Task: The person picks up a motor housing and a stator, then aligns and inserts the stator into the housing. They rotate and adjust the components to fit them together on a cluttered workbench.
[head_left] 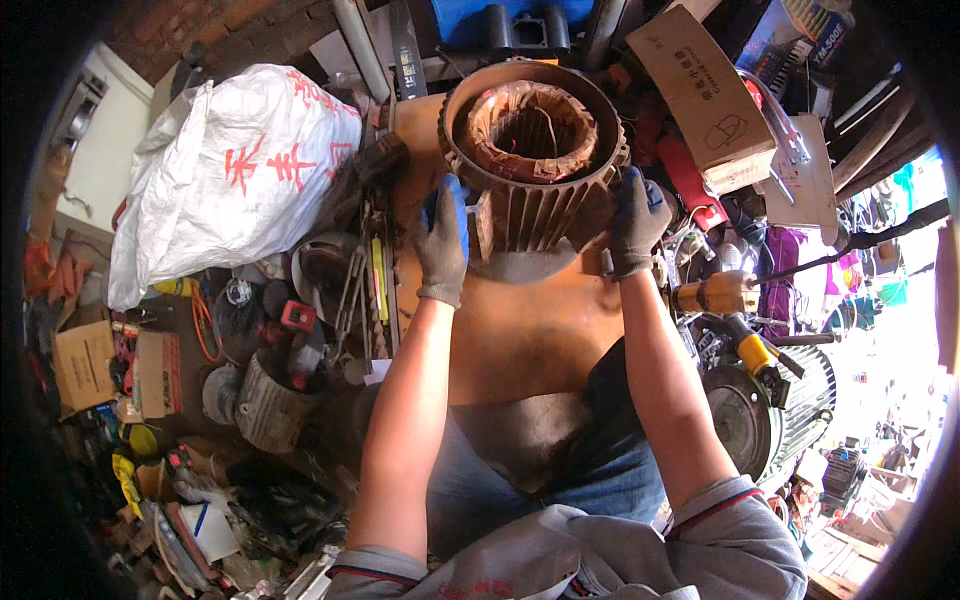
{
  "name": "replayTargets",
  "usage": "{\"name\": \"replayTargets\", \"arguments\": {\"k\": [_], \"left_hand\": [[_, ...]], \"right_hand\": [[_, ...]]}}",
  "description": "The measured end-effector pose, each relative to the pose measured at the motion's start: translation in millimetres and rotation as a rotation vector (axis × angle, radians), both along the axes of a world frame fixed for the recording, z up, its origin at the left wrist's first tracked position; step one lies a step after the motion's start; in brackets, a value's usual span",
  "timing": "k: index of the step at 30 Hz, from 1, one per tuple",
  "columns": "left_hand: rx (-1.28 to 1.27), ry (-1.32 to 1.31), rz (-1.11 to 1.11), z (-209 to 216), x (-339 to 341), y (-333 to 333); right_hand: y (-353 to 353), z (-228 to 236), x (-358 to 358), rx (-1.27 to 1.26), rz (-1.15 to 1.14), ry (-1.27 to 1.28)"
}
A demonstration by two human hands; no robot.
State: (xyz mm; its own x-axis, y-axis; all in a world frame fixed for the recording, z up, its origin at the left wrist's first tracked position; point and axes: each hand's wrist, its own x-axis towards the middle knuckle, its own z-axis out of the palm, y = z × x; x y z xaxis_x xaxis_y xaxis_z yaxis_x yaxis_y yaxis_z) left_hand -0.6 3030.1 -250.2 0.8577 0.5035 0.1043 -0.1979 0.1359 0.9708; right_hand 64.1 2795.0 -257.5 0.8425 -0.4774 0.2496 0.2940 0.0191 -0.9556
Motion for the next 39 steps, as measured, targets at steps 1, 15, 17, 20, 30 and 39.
{"name": "replayTargets", "arguments": {"k": [1,15,17,20,30,39], "left_hand": [[0.015,-0.019,0.009,-3.4,1.2,2.5],[-0.035,-0.081,-0.025,3.5,0.8,-3.6],[-0.033,-0.1,-0.046,2.3,0.7,-2.1],[0.041,-0.062,-0.005,8.4,-1.7,-5.8],[0.479,-0.017,0.17,54.7,15.1,5.9],[0.521,0.527,-0.153,80.5,49.9,10.3]], "right_hand": [[0.9,-0.1,-0.8,-0.011,0.002,0.0],[-6.4,2.1,2.5,0.116,0.133,0.035],[-5.1,5.0,-1.2,0.11,0.124,0.049],[-8.1,7.5,-3.1,0.131,0.144,0.099],[13.3,115.6,83.5,-0.953,0.229,-0.112],[68.6,91.3,229.9,-1.71,0.864,0.094]]}}
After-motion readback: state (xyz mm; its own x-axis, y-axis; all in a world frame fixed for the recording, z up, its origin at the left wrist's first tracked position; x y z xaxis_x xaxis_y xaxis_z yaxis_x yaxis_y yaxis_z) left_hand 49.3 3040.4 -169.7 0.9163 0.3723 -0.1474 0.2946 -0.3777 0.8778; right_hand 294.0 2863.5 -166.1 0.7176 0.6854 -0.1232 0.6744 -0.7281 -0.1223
